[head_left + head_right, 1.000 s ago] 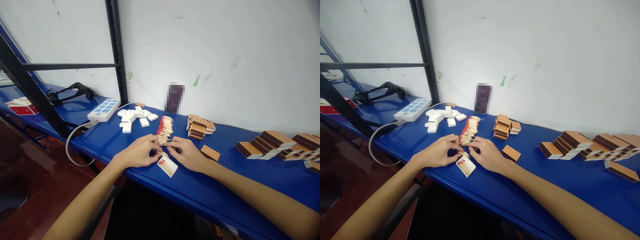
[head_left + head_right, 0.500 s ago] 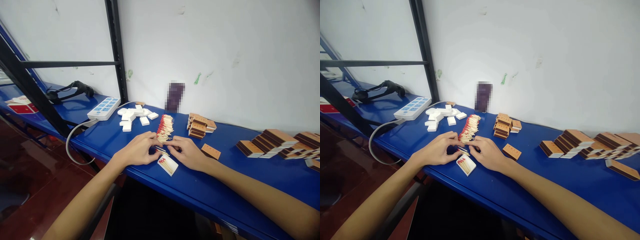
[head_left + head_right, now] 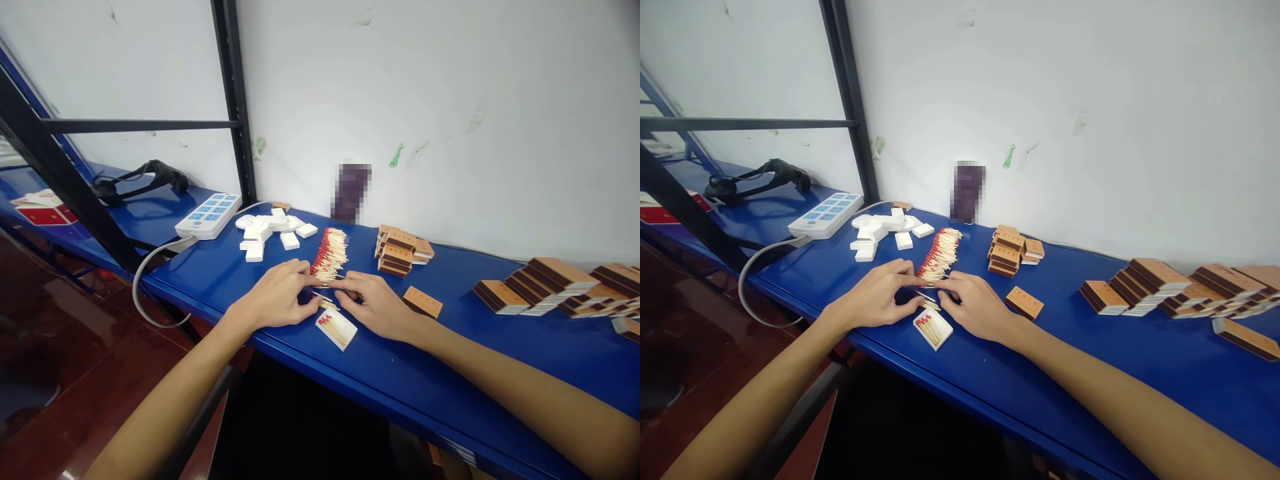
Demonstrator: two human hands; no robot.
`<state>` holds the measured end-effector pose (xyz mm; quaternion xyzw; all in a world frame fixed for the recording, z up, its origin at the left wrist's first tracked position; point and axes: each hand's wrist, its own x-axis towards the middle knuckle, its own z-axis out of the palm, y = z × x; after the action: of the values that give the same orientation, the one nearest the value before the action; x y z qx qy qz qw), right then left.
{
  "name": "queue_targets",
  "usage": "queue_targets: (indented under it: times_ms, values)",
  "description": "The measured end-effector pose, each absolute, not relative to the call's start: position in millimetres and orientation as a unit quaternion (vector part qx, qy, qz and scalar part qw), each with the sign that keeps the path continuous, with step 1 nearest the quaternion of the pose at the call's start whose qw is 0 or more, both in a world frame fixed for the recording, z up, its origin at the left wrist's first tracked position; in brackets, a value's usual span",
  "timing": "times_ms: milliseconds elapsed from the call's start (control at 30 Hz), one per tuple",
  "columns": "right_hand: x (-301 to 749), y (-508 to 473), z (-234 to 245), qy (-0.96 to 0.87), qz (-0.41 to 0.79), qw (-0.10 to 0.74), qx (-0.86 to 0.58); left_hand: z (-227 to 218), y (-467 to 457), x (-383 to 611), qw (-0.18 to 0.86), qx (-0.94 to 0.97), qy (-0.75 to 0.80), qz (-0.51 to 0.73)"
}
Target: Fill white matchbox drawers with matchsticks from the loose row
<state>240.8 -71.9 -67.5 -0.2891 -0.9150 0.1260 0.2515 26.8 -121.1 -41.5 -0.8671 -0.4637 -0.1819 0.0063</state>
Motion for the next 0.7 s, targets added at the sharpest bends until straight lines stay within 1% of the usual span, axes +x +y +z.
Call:
queue_targets:
  times_ms: [267,700]
  values:
    - [240.1,-71.6,-66.6,-0.911,0.14,0.25,-0.298,-40.4,-121.4,27.2,-0.01,-0.868,-0.46,-0.187]
    - [239.5,-71.5,-65.8,-0.906,0.145,0.253,-0.306,-42.1,-120.4,26.8,-0.003,-0.866,-0.462,-0.189]
